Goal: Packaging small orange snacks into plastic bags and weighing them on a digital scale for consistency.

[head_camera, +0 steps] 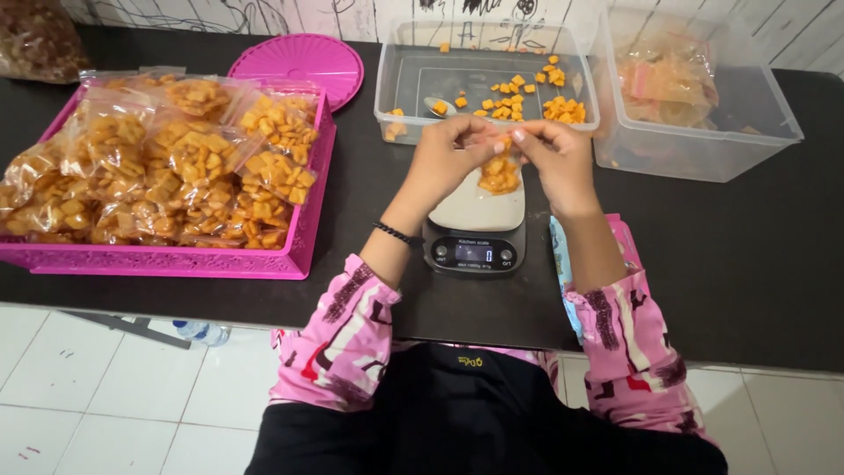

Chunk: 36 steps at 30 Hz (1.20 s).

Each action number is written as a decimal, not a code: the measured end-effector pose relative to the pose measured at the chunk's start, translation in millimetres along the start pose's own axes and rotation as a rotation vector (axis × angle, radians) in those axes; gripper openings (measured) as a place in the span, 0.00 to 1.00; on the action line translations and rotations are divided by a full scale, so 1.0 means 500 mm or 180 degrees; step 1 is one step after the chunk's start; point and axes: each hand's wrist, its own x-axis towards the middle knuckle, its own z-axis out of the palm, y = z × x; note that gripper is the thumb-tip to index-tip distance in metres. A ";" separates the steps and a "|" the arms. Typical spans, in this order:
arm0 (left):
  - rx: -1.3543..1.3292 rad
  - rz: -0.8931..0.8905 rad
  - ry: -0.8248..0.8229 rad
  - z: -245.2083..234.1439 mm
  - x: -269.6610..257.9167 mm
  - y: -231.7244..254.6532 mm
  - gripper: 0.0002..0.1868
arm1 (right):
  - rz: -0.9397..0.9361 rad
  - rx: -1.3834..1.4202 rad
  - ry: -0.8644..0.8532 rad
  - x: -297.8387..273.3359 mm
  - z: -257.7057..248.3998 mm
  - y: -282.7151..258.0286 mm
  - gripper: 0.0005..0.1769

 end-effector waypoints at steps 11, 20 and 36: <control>0.0961 0.0406 0.0193 -0.083 0.002 0.074 0.06 | -0.0691 -0.0306 -0.0205 -0.011 0.066 -0.105 0.05; 0.1426 0.0779 -0.0073 -0.129 -0.010 0.123 0.05 | -0.0493 -0.0060 -0.0005 -0.017 0.075 -0.150 0.02; 0.1974 0.1175 0.0882 -0.372 -0.096 0.201 0.02 | 0.0422 0.0511 -0.0146 0.024 0.043 -0.034 0.12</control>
